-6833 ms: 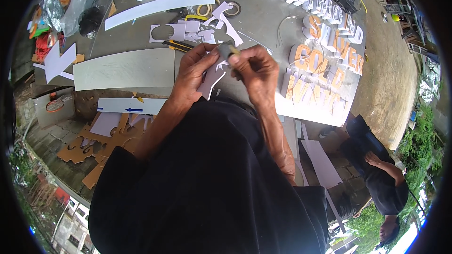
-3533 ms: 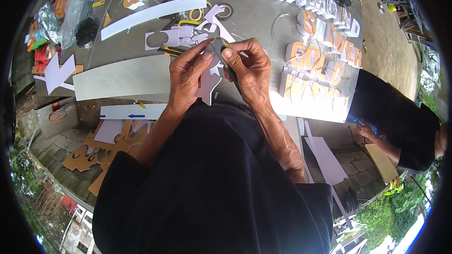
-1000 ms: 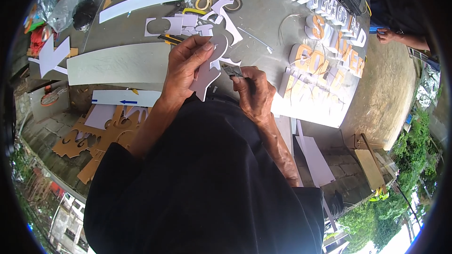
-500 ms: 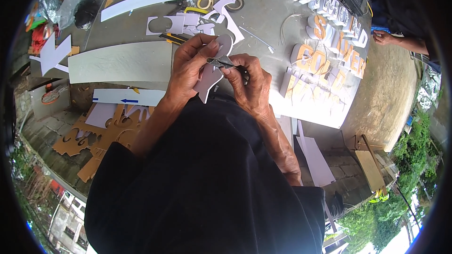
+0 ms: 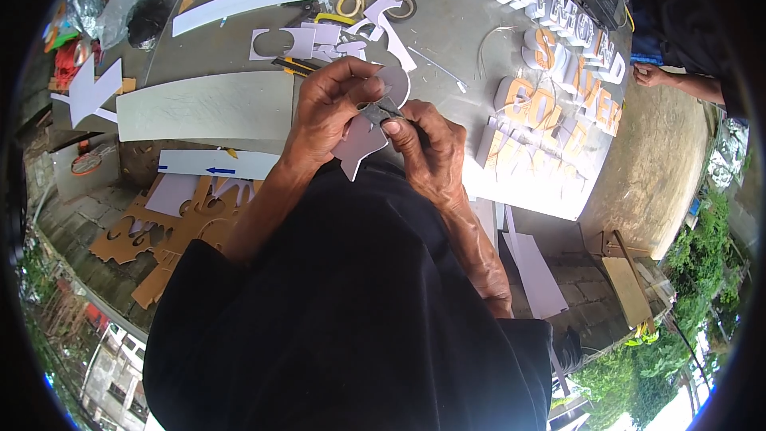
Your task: The recorder uses a utility knife to trim and detail foam or plastic letters and characters for a sign.
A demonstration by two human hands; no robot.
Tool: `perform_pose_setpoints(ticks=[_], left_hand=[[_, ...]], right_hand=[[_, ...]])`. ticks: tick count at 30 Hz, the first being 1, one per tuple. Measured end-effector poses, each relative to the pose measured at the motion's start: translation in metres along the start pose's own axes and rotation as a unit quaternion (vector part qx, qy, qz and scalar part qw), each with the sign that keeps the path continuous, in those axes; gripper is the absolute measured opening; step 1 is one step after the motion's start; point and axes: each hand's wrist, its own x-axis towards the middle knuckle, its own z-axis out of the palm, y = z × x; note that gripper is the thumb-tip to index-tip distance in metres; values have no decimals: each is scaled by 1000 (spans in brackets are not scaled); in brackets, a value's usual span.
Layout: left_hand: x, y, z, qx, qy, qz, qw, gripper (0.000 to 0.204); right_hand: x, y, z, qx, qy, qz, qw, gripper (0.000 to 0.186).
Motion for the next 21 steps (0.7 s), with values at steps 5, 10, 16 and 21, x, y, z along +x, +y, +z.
perform_pose_setpoints(ticks=[5, 10, 16, 21], left_hand=[[-2, -2, -1, -24, -8, -5, 1000, 21], [0, 6, -1, 20, -50, -12, 998, 20], [10, 12, -9, 74, -84, -38, 993, 28], [4, 19, -26, 7, -164, -70, 984, 52]], right_hand=[[5, 4, -8, 13, -77, 35, 996, 22], [4, 4, -9, 55, -86, -3, 995, 18], [4, 8, -6, 51, -51, 32, 997, 19], [2, 15, -7, 127, -64, 99, 985, 18]])
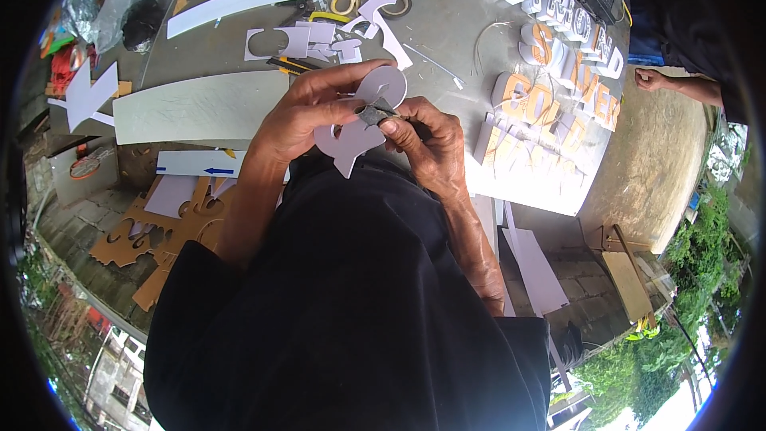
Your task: The recorder uses a utility knife to trim and detail foam or plastic letters and characters for a sign.
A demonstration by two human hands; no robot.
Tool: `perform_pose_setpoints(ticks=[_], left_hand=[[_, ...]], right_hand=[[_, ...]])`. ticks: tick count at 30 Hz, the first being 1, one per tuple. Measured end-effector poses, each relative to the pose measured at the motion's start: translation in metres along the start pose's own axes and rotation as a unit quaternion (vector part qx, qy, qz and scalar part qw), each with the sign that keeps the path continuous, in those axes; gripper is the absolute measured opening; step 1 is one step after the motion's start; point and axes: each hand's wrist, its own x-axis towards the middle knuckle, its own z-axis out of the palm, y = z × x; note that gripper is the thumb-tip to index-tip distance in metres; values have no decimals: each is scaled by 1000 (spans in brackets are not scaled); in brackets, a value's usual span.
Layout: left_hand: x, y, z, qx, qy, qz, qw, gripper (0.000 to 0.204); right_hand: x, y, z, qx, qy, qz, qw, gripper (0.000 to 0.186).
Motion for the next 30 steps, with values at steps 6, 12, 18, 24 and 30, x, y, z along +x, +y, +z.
perform_pose_setpoints(ticks=[6, 12, 18, 24, 30], left_hand=[[-11, -14, 3, -52, 114, -23, 992, 34], [-9, -18, 14, -58, 150, 55, 985, 19], [-9, -21, 11, -51, 137, 30, 989, 19], [-9, -21, 15, -79, 128, 26, 988, 17], [-6, -25, 6, -83, 121, 44, 988, 15]], right_hand=[[3, 1, 1, 69, -46, 53, 995, 18], [-2, -16, 10, -101, -63, -30, 992, 19], [0, -9, 8, -227, -35, -157, 961, 20], [-7, -8, 5, -182, -48, -86, 978, 16], [-8, 2, 5, -183, -17, -126, 975, 16]])
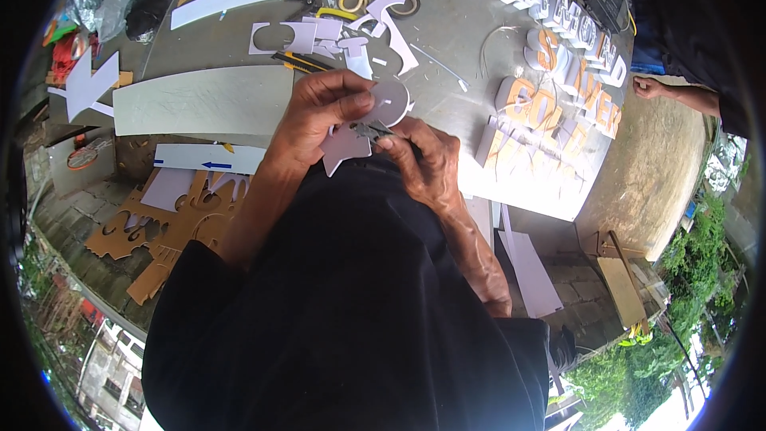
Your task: The recorder uses a utility knife to trim and detail foam or plastic letters and characters for a sign.
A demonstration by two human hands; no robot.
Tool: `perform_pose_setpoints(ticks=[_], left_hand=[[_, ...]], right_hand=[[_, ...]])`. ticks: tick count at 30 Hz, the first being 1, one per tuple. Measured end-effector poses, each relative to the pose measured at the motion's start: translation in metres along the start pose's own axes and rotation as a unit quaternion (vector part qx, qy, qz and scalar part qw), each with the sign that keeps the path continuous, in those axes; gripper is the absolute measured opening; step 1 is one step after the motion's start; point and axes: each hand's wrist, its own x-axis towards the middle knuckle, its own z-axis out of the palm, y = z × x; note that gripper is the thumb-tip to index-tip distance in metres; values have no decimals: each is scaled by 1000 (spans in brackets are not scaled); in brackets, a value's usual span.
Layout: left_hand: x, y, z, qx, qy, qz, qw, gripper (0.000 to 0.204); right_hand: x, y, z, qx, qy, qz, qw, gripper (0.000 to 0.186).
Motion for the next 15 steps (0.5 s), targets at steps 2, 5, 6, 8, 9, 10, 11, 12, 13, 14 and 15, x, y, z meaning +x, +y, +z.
perform_pose_setpoints(ticks=[2, 5, 6, 8, 9, 10, 11, 12, 13, 14, 15], left_hand=[[0, 4, 0, -14, 6, 1, 1000, 15], [-1, 11, 5, 1, 1, 12, 1000, 15], [-1, 12, 8, -6, 8, 17, 1000, 15], [3, 14, 5, -11, 14, 26, 1000, 15], [5, 14, 1, -2, 14, 31, 999, 15], [4, 14, 0, 6, 14, 34, 999, 15], [3, 15, 1, 6, 14, 33, 999, 15], [2, 18, 3, 26, 9, 38, 999, 15], [1, 20, 5, 46, 4, 44, 998, 15], [1, 18, 5, 47, 3, 42, 998, 15], [1, 14, 4, 49, -3, 43, 998, 15]], right_hand=[[-10, 8, 1, -8, 7, 29, 1000, 16], [-11, 0, 2, -19, -15, 34, 999, 19], [-14, 10, 3, 0, 8, 35, 999, 20], [-14, 11, -5, 6, -4, 66, 998, 20], [-14, 12, -9, 11, -16, 100, 995, 20], [-18, 15, -10, 51, 4, 107, 993, 21], [-18, 16, -13, 51, 5, 108, 993, 21], [-16, 16, -15, 64, 17, 108, 992, 21], [-15, 13, -17, 77, 30, 108, 991, 21], [-14, 9, -19, 85, 31, 113, 990, 22], [-14, 8, -18, 85, 32, 114, 989, 22]])
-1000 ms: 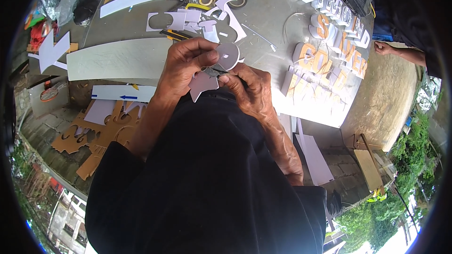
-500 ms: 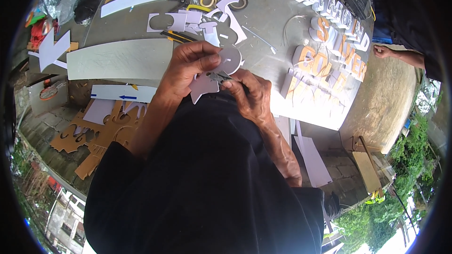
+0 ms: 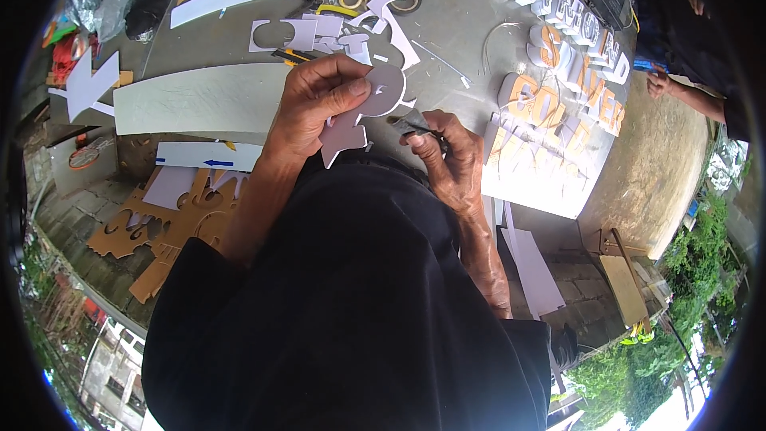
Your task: The recorder uses a utility knife to trim and detail foam or plastic letters and characters for a sign.
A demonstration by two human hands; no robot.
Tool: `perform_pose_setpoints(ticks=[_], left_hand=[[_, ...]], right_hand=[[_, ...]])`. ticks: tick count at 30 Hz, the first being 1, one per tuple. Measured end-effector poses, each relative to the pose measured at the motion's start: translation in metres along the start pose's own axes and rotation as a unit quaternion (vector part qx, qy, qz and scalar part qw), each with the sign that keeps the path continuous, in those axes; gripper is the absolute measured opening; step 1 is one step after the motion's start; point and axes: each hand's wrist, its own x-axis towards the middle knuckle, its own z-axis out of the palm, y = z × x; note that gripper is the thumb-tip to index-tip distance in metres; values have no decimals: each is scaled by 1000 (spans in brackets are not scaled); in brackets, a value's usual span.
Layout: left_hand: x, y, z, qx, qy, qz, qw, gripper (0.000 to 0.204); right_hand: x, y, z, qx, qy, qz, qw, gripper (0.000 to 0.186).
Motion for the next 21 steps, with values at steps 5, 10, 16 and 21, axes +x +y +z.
perform_pose_setpoints(ticks=[5, 10, 16, 21], left_hand=[[2, -1, 5, -15, -17, -15, 1000, 16], [0, -10, 8, -82, 12, -33, 996, 16], [0, -10, -3, 1, 23, -27, 999, 17], [-5, -11, 4, 85, 60, -12, 995, 17]], right_hand=[[10, -21, 18, -76, -10, -151, 986, 22], [16, -34, 24, -149, -17, -133, 980, 21], [12, -18, 22, -168, -17, -89, 982, 19], [3, 6, 2, -108, -7, -40, 993, 21]])
